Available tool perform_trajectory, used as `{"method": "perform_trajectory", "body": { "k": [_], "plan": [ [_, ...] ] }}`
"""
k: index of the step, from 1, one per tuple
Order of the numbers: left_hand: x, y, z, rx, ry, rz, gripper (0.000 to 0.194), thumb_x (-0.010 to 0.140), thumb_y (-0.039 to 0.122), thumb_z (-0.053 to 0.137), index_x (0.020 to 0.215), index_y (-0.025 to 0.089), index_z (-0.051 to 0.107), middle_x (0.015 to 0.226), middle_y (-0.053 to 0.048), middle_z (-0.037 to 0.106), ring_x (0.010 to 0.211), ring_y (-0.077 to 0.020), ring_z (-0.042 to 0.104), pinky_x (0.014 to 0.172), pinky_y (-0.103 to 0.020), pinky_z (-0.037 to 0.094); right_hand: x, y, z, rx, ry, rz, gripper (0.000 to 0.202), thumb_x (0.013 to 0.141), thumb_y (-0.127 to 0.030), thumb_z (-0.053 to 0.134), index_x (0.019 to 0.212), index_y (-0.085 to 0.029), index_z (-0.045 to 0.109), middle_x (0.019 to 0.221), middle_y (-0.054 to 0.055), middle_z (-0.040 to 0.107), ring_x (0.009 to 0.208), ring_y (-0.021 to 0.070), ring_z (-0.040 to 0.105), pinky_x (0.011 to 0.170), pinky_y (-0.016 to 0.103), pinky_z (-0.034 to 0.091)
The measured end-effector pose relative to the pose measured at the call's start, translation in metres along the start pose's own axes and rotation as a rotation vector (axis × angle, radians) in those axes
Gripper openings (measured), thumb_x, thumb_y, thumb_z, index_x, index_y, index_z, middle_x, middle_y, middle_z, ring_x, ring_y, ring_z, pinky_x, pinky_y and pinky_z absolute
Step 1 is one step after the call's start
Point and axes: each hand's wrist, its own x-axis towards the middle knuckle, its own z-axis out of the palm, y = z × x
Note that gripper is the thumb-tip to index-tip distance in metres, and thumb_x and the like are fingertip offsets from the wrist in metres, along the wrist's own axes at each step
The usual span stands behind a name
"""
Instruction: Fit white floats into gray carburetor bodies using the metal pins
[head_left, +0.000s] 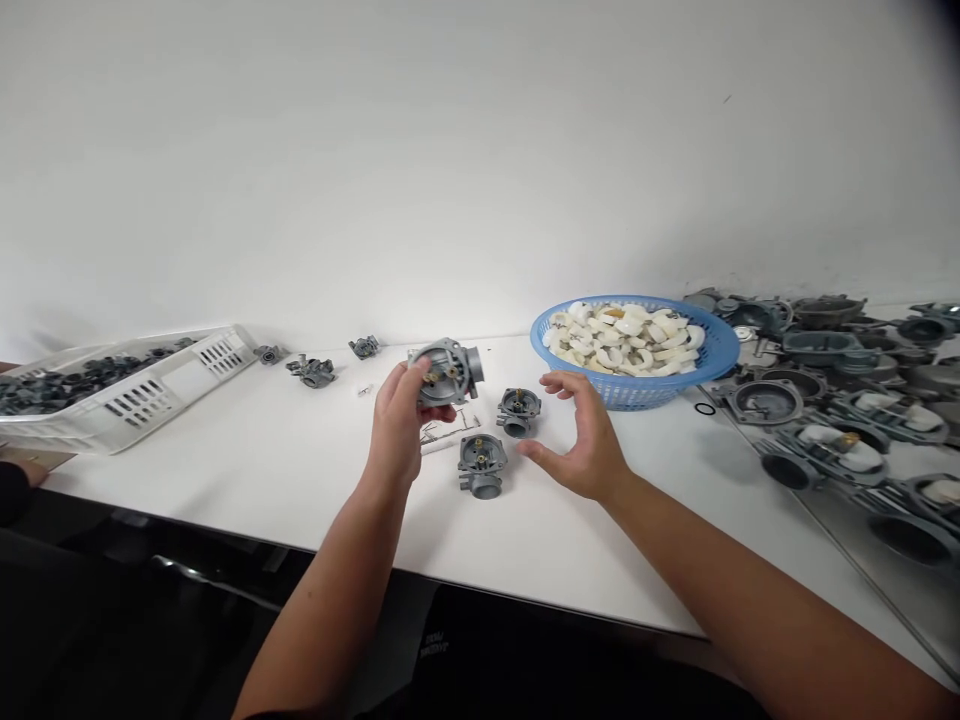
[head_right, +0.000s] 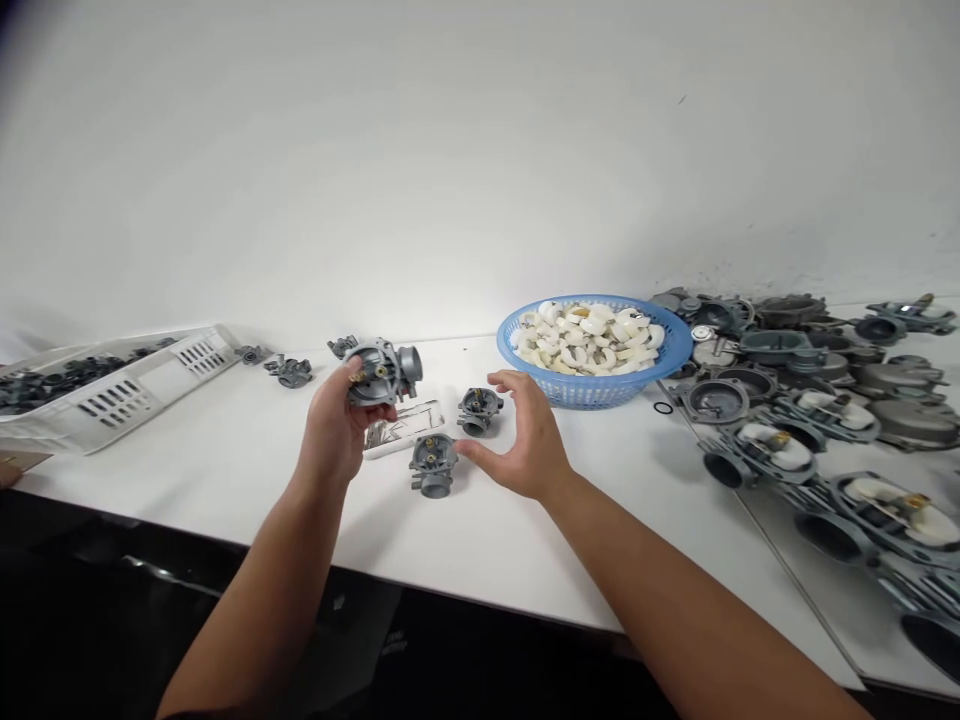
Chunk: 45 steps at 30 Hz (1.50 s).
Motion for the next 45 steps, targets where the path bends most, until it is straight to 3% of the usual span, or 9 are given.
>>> {"method": "perform_trajectory", "body": {
  "k": [7,16,20,23,28,31,35,41,45],
  "plan": [
    [-0.052,0.026,0.027,0.141,-0.386,-0.43,0.029,0.076,0.045,0.068,0.073,0.018,0.058,0.059,0.001,0.055,0.046,-0.0105,0.049,0.036,-0.02,0.033,-0.001,-0.015,-0.005,0.024,0.014,-0.259,0.103,0.071,-0.057,0.077,0.153,-0.025,0.024,0.134,0.015,0.057,0.116,0.0327,0.06,0.097,0.051,0.05],
    [-0.064,0.013,0.053,0.377,-0.814,-0.618,0.024,0.075,0.039,0.06,0.069,0.016,0.058,0.056,0.001,0.055,0.044,-0.0099,0.047,0.038,-0.02,0.028,-0.024,-0.034,-0.033,-0.077,-0.001,-0.606,0.081,0.089,-0.064,0.054,0.154,-0.024,0.026,0.136,0.014,0.061,0.121,0.0291,0.062,0.094,0.048,0.052],
    [-0.071,-0.014,0.062,0.415,-0.958,-0.646,0.021,0.074,0.035,0.053,0.065,0.016,0.053,0.053,0.002,0.052,0.042,-0.0072,0.038,0.042,-0.02,0.032,-0.044,-0.03,-0.056,-0.138,-0.13,-0.637,0.07,0.086,-0.061,0.062,0.143,-0.026,0.042,0.123,0.012,0.069,0.107,0.0256,0.068,0.087,0.042,0.053],
    [-0.07,-0.029,0.069,0.4,-1.056,-0.754,0.025,0.077,0.038,0.051,0.07,0.016,0.059,0.057,-0.002,0.059,0.047,-0.0101,0.047,0.048,-0.022,0.042,-0.054,-0.025,-0.073,-0.209,-0.252,-0.61,0.056,0.091,-0.055,0.057,0.134,-0.021,0.05,0.113,0.013,0.072,0.093,0.0229,0.07,0.076,0.036,0.052],
    [-0.06,-0.037,0.074,0.165,-1.023,-0.905,0.04,0.082,0.052,0.048,0.073,0.015,0.06,0.063,-0.003,0.061,0.05,-0.0116,0.051,0.057,-0.027,0.05,-0.06,-0.018,-0.088,-0.339,-0.251,-0.402,0.046,0.09,-0.058,0.055,0.116,-0.021,0.054,0.1,0.009,0.073,0.081,0.0225,0.069,0.07,0.034,0.049],
    [-0.062,-0.038,0.069,0.04,-0.888,-0.79,0.04,0.082,0.054,0.055,0.097,0.018,0.063,0.082,-0.003,0.065,0.059,-0.0118,0.056,0.058,-0.026,0.048,-0.06,-0.012,-0.088,-0.45,-0.155,-0.184,0.044,0.083,-0.055,0.066,0.109,-0.021,0.053,0.093,0.008,0.072,0.074,0.0227,0.065,0.069,0.035,0.047],
    [-0.08,-0.045,0.065,0.248,-0.674,-0.401,0.051,0.08,0.05,0.067,0.123,0.024,0.06,0.102,-0.004,0.065,0.071,-0.012,0.056,0.063,-0.025,0.044,-0.057,-0.003,-0.083,-0.52,-0.134,0.016,0.045,0.08,-0.052,0.068,0.107,-0.021,0.051,0.092,0.006,0.07,0.074,0.0235,0.064,0.074,0.037,0.043],
    [-0.107,-0.064,0.069,0.53,-0.603,0.124,0.072,0.077,0.04,0.074,0.14,0.025,0.041,0.138,-0.01,0.052,0.108,-0.0226,0.059,0.096,-0.04,0.051,-0.055,0.002,-0.074,-0.63,-0.223,0.082,0.039,0.079,-0.044,0.068,0.104,-0.019,0.051,0.095,0.006,0.067,0.08,0.0239,0.063,0.072,0.035,0.039],
    [-0.104,-0.079,0.077,0.66,-0.578,0.296,0.078,0.082,0.032,0.067,0.147,0.018,0.027,0.153,-0.018,0.037,0.144,-0.0338,0.034,0.118,-0.054,0.033,-0.054,0.001,-0.067,-0.663,-0.245,0.072,0.031,0.079,-0.023,0.063,0.107,-0.019,0.053,0.104,0.008,0.066,0.09,0.0238,0.062,0.076,0.035,0.039]
  ]
}}
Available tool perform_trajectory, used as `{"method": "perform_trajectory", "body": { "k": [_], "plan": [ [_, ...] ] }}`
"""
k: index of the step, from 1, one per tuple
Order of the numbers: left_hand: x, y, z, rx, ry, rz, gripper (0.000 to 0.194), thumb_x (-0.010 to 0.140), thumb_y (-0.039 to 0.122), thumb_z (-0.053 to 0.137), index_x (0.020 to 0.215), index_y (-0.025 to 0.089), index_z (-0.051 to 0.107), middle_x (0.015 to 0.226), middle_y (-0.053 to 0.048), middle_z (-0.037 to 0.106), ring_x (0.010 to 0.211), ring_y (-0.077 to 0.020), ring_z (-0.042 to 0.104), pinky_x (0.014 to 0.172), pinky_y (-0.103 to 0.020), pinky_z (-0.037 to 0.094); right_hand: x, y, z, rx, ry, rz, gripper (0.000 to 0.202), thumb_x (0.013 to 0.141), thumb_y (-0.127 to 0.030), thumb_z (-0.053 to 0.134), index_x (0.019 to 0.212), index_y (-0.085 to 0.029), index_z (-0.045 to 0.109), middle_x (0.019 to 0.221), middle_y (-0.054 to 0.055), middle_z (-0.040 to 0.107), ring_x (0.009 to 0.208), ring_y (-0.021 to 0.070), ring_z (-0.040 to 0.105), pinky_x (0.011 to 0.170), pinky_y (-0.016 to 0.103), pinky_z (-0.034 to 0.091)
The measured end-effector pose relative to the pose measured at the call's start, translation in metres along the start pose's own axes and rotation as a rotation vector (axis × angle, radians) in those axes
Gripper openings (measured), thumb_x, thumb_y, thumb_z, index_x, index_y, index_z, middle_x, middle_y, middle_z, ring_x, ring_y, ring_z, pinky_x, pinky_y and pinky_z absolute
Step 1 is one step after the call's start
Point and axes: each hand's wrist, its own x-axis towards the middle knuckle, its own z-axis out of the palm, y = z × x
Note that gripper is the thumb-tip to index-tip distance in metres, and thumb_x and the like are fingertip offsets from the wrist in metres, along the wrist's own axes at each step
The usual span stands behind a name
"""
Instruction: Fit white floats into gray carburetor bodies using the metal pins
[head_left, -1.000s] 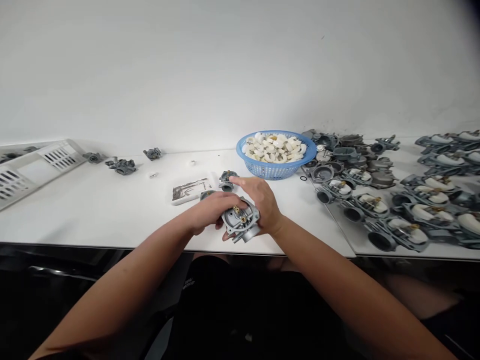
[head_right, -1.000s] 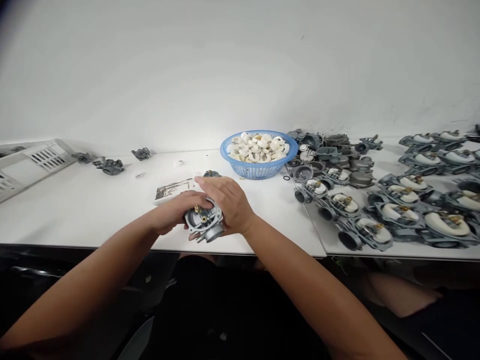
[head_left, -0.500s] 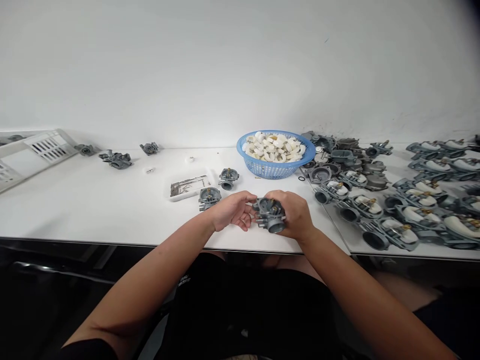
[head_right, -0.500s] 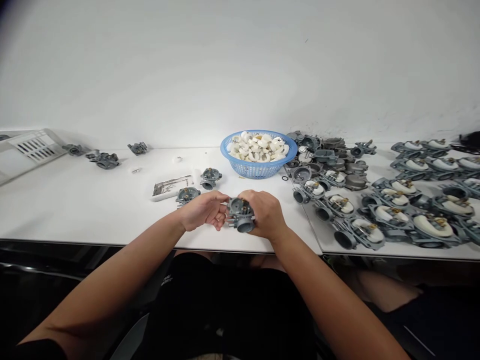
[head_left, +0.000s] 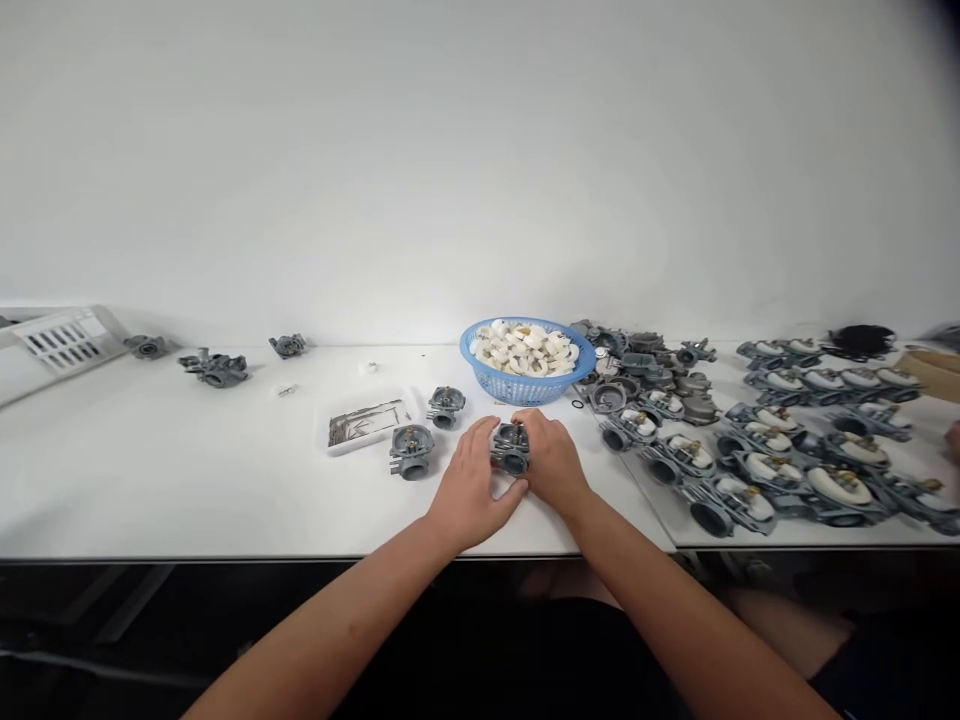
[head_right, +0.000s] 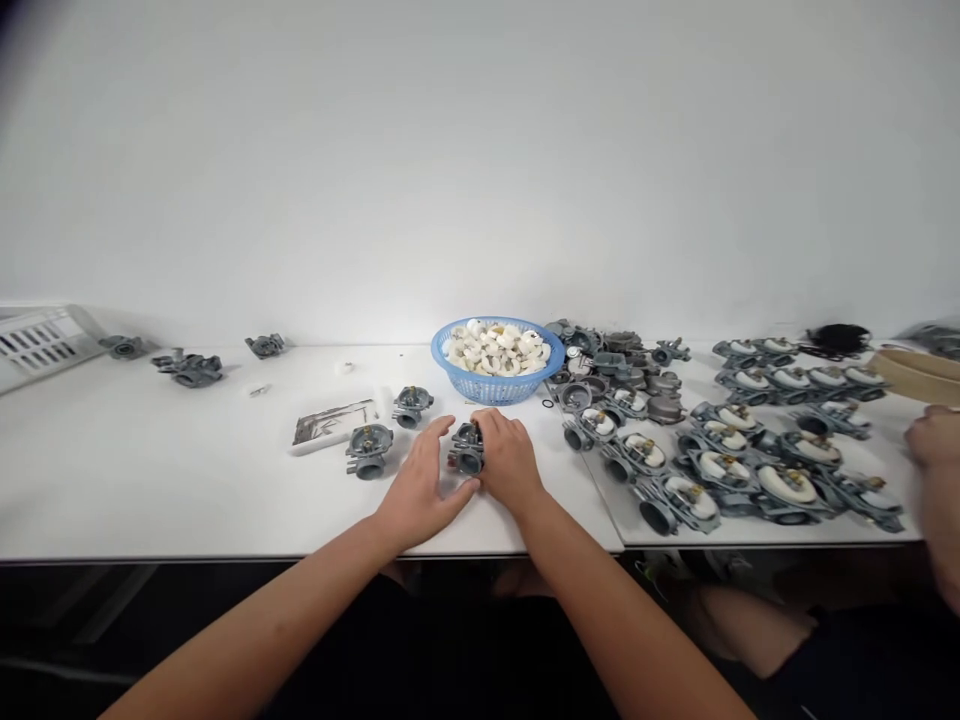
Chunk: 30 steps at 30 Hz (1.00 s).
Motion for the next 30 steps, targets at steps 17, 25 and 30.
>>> {"method": "perform_trajectory", "body": {
  "k": [17,25,30],
  "plan": [
    [0.025,-0.04,0.013,-0.256,0.015,-0.181,0.065,0.079,0.029,0.07,0.131,0.018,0.032,0.131,-0.015,0.051,0.125,-0.0288,0.052,0.109,-0.045,0.04,-0.006,-0.001,0.005,0.245,-0.112,0.062,0.07,0.069,-0.032,0.068,0.132,-0.017,0.041,0.128,0.014,0.057,0.114,0.0298,0.057,0.097,0.044,0.047],
    [0.024,-0.036,0.012,-0.212,0.023,-0.258,0.067,0.085,0.029,0.062,0.139,0.017,0.025,0.133,-0.019,0.057,0.122,-0.0298,0.059,0.106,-0.047,0.044,-0.005,0.004,0.005,0.29,-0.182,0.167,0.063,0.077,-0.042,0.069,0.13,-0.018,0.045,0.127,0.013,0.059,0.107,0.0271,0.06,0.09,0.04,0.048],
    [0.015,-0.025,0.007,-0.203,-0.007,-0.283,0.081,0.084,0.034,0.064,0.147,0.013,0.018,0.14,-0.024,0.053,0.131,-0.0347,0.054,0.11,-0.051,0.042,-0.003,0.008,0.007,0.305,-0.201,0.158,0.053,0.08,-0.04,0.067,0.124,-0.017,0.05,0.119,0.011,0.063,0.102,0.026,0.06,0.087,0.039,0.048]
  ]
}}
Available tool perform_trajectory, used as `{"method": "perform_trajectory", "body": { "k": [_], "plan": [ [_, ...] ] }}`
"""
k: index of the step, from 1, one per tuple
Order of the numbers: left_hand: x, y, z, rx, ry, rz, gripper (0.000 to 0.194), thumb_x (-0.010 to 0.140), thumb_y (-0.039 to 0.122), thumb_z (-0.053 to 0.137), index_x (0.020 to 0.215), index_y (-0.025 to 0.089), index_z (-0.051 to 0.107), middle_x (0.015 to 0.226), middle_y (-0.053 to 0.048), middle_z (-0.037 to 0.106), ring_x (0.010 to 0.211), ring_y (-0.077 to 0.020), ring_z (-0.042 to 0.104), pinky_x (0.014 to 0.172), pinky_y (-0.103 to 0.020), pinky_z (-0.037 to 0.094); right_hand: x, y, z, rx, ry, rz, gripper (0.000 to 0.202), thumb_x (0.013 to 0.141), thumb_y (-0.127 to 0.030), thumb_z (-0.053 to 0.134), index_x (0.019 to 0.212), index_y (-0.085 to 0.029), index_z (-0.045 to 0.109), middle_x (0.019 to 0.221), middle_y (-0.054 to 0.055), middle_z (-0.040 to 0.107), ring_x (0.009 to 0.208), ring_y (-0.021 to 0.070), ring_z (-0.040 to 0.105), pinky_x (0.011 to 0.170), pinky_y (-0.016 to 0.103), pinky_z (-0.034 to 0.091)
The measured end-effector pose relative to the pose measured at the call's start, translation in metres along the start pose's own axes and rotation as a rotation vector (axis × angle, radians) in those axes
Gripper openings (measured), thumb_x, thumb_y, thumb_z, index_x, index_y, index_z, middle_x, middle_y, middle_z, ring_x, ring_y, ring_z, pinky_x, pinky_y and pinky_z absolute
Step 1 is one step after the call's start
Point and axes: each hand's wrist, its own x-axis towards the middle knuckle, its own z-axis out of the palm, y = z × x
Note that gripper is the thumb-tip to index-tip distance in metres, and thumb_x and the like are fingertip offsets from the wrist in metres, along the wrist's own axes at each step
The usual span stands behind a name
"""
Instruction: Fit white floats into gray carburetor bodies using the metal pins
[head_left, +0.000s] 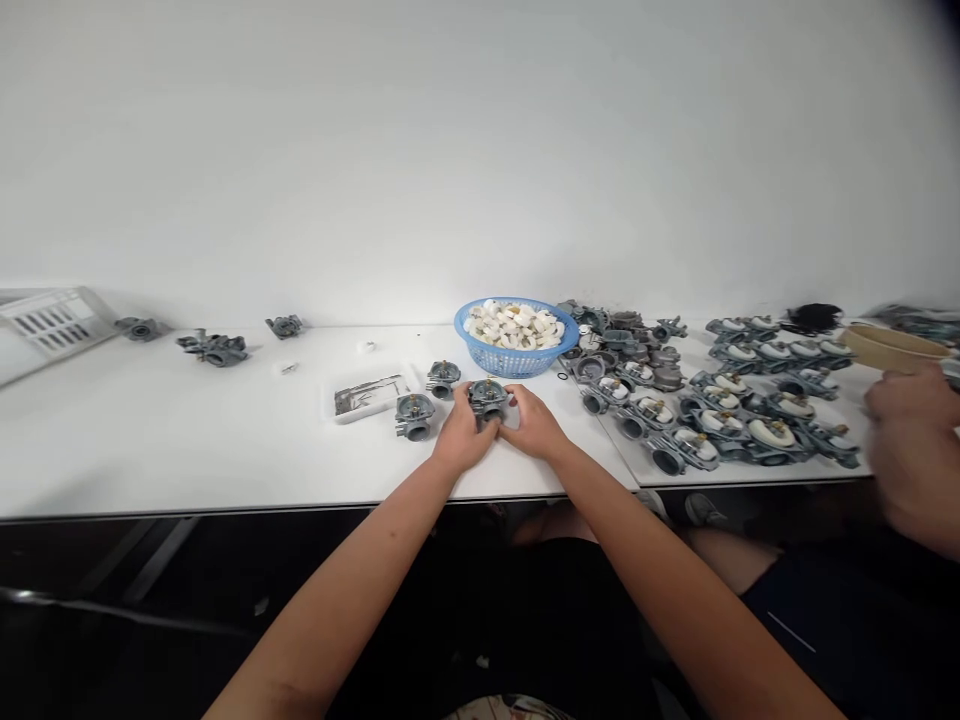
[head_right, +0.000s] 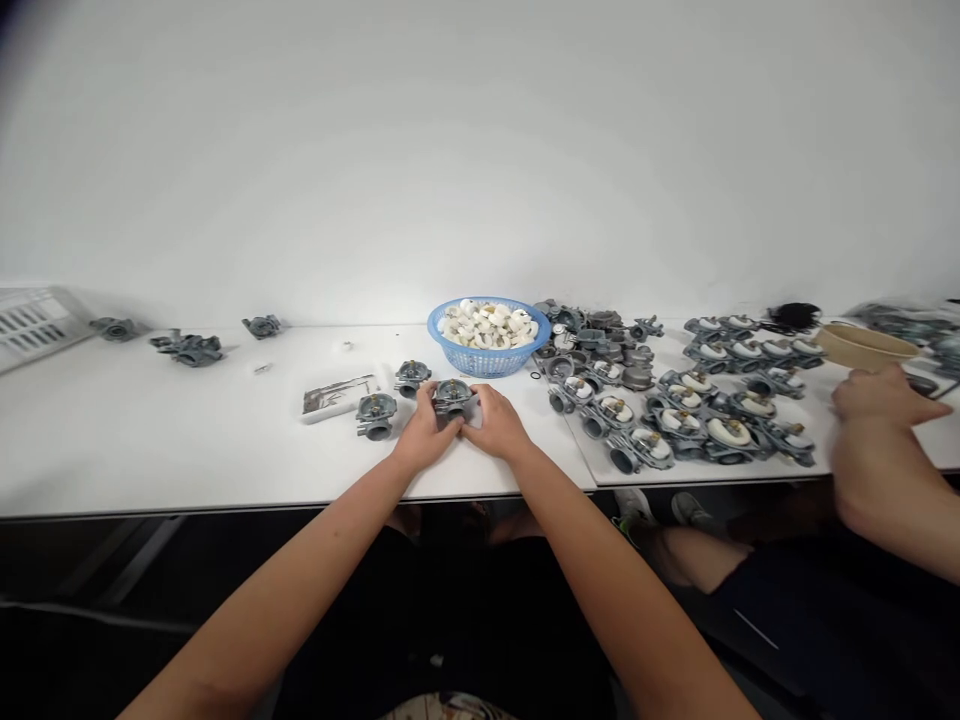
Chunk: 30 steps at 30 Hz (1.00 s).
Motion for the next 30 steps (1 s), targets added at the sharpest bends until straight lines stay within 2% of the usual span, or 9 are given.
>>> {"method": "perform_trajectory", "body": {
  "k": [4,6,10,14,17,19,22,25,30],
  "plan": [
    [-0.025,0.0,0.002,0.185,-0.057,0.117,0.09,0.085,0.037,0.062,0.152,0.007,0.011,0.163,-0.03,0.01,0.152,-0.0382,0.019,0.121,-0.053,0.029,0.001,0.001,-0.002,0.008,-0.007,-0.004,0.055,0.079,-0.05,0.069,0.121,-0.018,0.052,0.113,0.01,0.065,0.099,0.0262,0.061,0.083,0.038,0.049],
    [-0.045,0.0,0.003,0.305,-0.043,0.155,0.087,0.088,0.039,0.058,0.153,0.007,0.01,0.164,-0.029,0.001,0.154,-0.0382,0.01,0.122,-0.056,0.027,0.001,0.0,-0.002,-0.01,-0.01,0.012,0.057,0.08,-0.057,0.068,0.12,-0.019,0.053,0.11,0.009,0.066,0.096,0.026,0.062,0.08,0.037,0.05],
    [-0.095,0.006,-0.004,0.331,0.003,0.236,0.076,0.092,0.041,0.054,0.152,0.014,0.016,0.165,-0.024,0.012,0.153,-0.0342,0.021,0.118,-0.053,0.036,0.002,-0.001,-0.002,-0.054,0.004,0.039,0.062,0.077,-0.062,0.068,0.119,-0.017,0.054,0.105,0.011,0.067,0.092,0.027,0.064,0.076,0.037,0.051],
    [-0.124,0.013,-0.05,0.262,0.215,0.36,0.047,0.092,0.032,0.057,0.135,0.025,0.041,0.147,-0.013,0.051,0.138,-0.0258,0.047,0.114,-0.044,0.041,0.004,-0.003,-0.003,-0.072,0.013,0.06,0.061,0.076,-0.061,0.068,0.117,-0.017,0.056,0.106,0.013,0.069,0.092,0.0282,0.066,0.074,0.037,0.053],
    [-0.105,0.007,-0.113,0.35,0.492,0.284,0.03,0.092,0.034,0.055,0.12,0.024,0.051,0.129,-0.012,0.061,0.123,-0.0261,0.056,0.098,-0.039,0.05,0.005,-0.004,-0.005,-0.082,-0.012,0.086,0.067,0.075,-0.064,0.067,0.12,-0.016,0.055,0.104,0.014,0.069,0.09,0.0293,0.067,0.073,0.038,0.053],
    [-0.074,-0.002,-0.156,0.511,0.544,0.092,0.027,0.095,0.035,0.046,0.117,0.022,0.055,0.124,-0.011,0.063,0.112,-0.0248,0.059,0.092,-0.037,0.049,0.005,-0.005,-0.006,-0.082,-0.036,0.097,0.07,0.075,-0.067,0.066,0.122,-0.015,0.054,0.103,0.014,0.069,0.09,0.0297,0.067,0.073,0.039,0.053],
    [-0.021,-0.02,-0.199,0.792,0.212,-0.283,0.033,0.095,0.031,0.039,0.122,0.023,0.057,0.121,-0.008,0.065,0.101,-0.0223,0.061,0.085,-0.033,0.047,0.005,-0.007,-0.007,-0.08,-0.051,0.115,0.073,0.075,-0.069,0.065,0.124,-0.016,0.053,0.105,0.015,0.068,0.093,0.0305,0.067,0.076,0.04,0.053],
    [0.02,-0.038,-0.211,0.85,0.029,-0.39,0.033,0.085,0.031,0.056,0.116,0.023,0.064,0.109,-0.006,0.071,0.095,-0.0231,0.064,0.078,-0.03,0.046,0.005,-0.007,-0.006,-0.074,-0.044,0.14,0.074,0.074,-0.07,0.065,0.124,-0.016,0.053,0.106,0.015,0.068,0.093,0.031,0.067,0.074,0.04,0.053],
    [0.051,-0.057,-0.204,0.942,-0.044,-0.46,0.039,0.081,0.029,0.064,0.12,0.025,0.066,0.12,-0.009,0.069,0.105,-0.0257,0.062,0.081,-0.03,0.046,0.005,-0.003,-0.005,-0.072,-0.061,0.153,0.076,0.074,-0.071,0.064,0.124,-0.015,0.053,0.108,0.016,0.067,0.096,0.0321,0.067,0.077,0.041,0.053]
  ]
}}
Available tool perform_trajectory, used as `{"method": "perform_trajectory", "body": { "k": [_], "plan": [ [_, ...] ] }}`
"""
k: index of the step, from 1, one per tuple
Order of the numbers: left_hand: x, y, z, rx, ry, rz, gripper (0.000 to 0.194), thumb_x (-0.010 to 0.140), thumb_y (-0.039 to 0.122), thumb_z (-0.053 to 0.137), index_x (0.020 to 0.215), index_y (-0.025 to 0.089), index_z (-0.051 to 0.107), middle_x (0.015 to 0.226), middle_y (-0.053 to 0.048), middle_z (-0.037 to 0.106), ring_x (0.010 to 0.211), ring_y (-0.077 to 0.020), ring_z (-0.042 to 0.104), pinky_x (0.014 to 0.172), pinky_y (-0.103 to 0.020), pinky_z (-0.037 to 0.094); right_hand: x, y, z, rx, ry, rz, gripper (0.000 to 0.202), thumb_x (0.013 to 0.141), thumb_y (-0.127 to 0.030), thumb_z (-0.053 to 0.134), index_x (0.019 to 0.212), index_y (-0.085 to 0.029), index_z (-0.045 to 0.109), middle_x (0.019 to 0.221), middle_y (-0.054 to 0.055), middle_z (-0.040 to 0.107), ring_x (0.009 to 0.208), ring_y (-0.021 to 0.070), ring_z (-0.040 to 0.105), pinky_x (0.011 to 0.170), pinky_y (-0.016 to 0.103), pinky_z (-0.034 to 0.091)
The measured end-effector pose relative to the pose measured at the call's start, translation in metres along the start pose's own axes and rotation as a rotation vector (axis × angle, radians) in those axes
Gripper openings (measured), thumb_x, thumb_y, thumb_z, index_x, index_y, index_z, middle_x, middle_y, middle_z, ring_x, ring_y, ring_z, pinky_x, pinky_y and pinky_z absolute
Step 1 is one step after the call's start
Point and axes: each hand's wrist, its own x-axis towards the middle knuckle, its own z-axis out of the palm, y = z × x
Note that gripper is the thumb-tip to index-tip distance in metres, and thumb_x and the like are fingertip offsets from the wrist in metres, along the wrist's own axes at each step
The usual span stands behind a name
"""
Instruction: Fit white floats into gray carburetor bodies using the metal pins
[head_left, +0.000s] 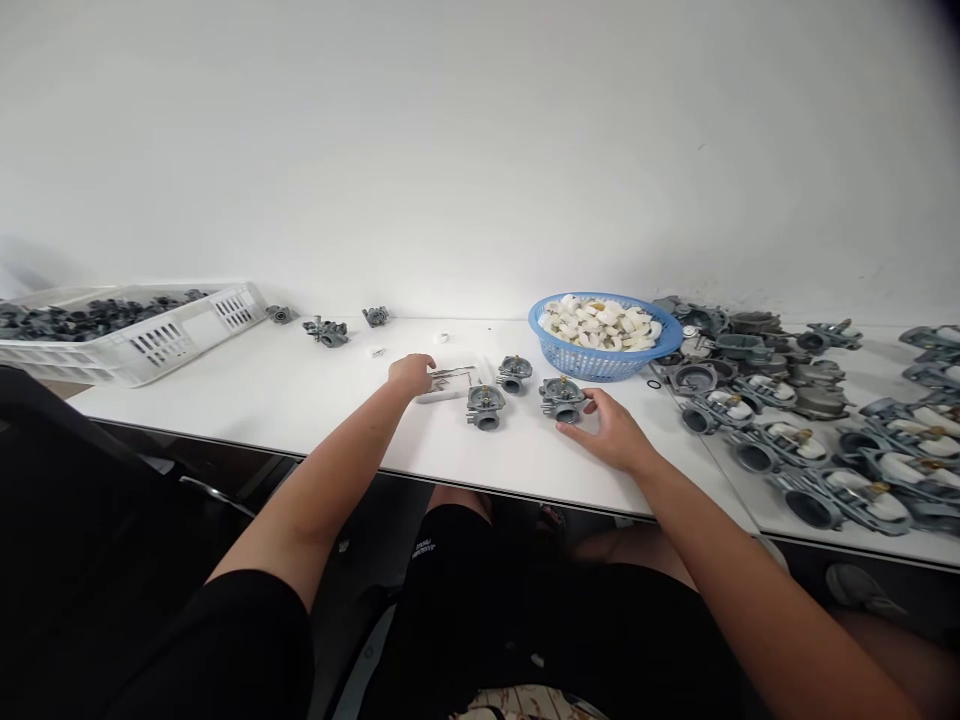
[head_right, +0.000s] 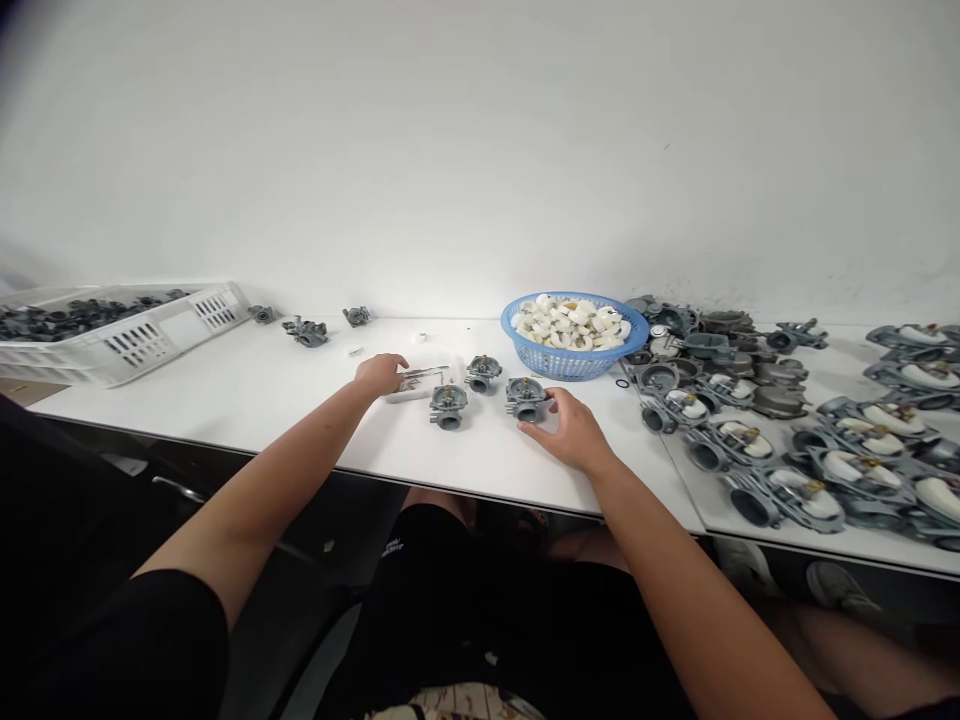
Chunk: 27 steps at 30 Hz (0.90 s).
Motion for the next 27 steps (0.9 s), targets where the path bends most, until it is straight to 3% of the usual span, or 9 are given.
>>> {"method": "perform_trajectory", "body": {
  "k": [3,7,17,23,27],
  "plan": [
    [0.008,0.003,0.0,0.062,-0.039,-0.007,0.03,0.087,0.035,0.064,0.112,0.022,0.069,0.115,-0.01,0.069,0.106,-0.0262,0.063,0.085,-0.035,0.048,0.001,0.002,0.001,0.004,0.003,-0.011,0.073,0.075,-0.068,0.064,0.124,-0.015,0.053,0.108,0.016,0.067,0.097,0.032,0.066,0.078,0.041,0.053],
    [0.012,0.007,-0.004,0.134,-0.115,0.003,0.033,0.094,0.042,0.059,0.114,0.016,0.065,0.111,-0.008,0.068,0.101,-0.0221,0.064,0.09,-0.043,0.052,0.001,0.004,0.001,0.008,0.011,-0.058,0.065,0.077,-0.066,0.064,0.118,-0.016,0.055,0.106,0.015,0.068,0.096,0.0314,0.066,0.078,0.041,0.053],
    [0.018,0.021,-0.003,0.277,-0.276,0.039,0.035,0.094,0.038,0.062,0.12,0.015,0.061,0.122,-0.01,0.063,0.107,-0.023,0.063,0.092,-0.045,0.055,0.0,0.007,0.002,0.021,-0.006,-0.073,0.062,0.079,-0.064,0.064,0.118,-0.017,0.055,0.112,0.015,0.066,0.1,0.0316,0.065,0.079,0.041,0.052],
    [0.023,0.02,-0.028,0.343,-0.281,0.021,0.038,0.096,0.045,0.056,0.119,0.015,0.062,0.118,-0.01,0.066,0.105,-0.0225,0.065,0.093,-0.045,0.054,-0.003,0.001,-0.004,0.044,-0.049,-0.012,0.064,0.082,-0.066,0.06,0.123,-0.017,0.054,0.115,0.016,0.066,0.103,0.0317,0.065,0.077,0.037,0.051],
    [0.022,0.015,-0.05,0.361,-0.237,0.034,0.051,0.095,0.047,0.046,0.128,0.012,0.061,0.133,-0.02,0.062,0.116,-0.0323,0.062,0.095,-0.046,0.05,-0.004,0.001,-0.004,0.027,-0.051,0.005,0.064,0.081,-0.067,0.061,0.122,-0.018,0.054,0.118,0.016,0.064,0.106,0.0321,0.063,0.082,0.039,0.05]
  ]
}}
